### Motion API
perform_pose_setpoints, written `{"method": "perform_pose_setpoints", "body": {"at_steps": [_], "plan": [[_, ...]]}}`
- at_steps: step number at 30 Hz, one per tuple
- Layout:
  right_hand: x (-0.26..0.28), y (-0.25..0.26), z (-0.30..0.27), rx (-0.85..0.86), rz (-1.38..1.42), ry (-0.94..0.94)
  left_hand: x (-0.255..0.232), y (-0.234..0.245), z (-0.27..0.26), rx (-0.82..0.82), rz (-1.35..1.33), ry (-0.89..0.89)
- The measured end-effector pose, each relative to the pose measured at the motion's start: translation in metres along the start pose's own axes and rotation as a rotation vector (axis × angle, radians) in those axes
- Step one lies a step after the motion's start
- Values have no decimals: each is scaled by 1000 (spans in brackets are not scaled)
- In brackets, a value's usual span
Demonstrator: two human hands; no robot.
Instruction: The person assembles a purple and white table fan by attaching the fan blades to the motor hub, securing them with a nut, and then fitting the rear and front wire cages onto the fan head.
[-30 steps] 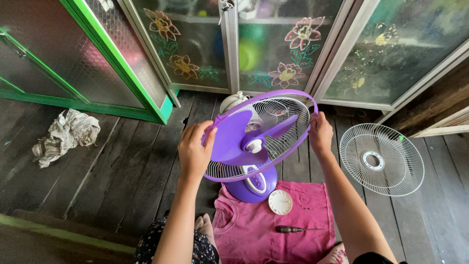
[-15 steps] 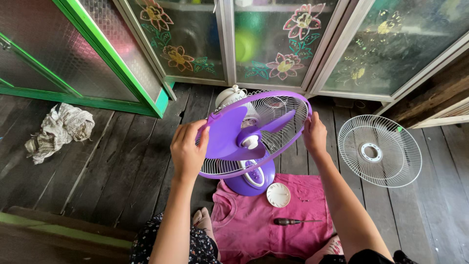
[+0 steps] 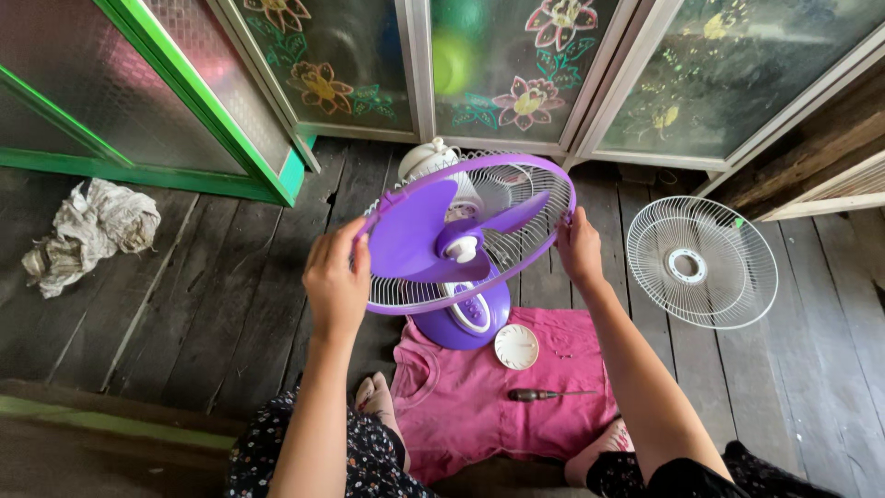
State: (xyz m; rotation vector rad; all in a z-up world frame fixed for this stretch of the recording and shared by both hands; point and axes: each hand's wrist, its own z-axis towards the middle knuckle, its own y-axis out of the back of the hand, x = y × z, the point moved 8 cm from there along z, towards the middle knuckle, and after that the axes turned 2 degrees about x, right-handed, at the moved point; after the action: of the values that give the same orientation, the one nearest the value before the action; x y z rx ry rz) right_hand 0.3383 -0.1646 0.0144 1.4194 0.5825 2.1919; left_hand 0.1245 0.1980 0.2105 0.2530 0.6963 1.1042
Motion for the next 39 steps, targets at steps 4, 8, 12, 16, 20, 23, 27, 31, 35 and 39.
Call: {"method": "perform_pose_setpoints", "body": {"at_steps": [4,8,12,16,20,23,27,31,35,39], "plan": [[-23,-14,-13,55,50,-125,23,3,-24,6,42,137],[-46,-34,-25,51,184,-182,47,0,-46,58,9,287],[-74,-58,-37,42,276,-256,61,-8,-59,123,54,338],[-100,-82,-54,-8,452,-412,71,-25,-64,278,275,392],[-113,-100,-74,-69,684,-539,77,-30,-67,329,293,409],[-109,-115,-87,-37,758,-528,79,-32,-68,355,308,439],[-105,-145,-113,37,746,-570,71,-28,-63,288,262,358],[-98,-193,-140,141,955,-732,67,-28,-61,282,253,345],[-76,-237,-170,265,1129,-910,63,-29,-61,313,251,380],[-58,-264,-182,238,1349,-995,59,-29,-60,311,257,382]]}}
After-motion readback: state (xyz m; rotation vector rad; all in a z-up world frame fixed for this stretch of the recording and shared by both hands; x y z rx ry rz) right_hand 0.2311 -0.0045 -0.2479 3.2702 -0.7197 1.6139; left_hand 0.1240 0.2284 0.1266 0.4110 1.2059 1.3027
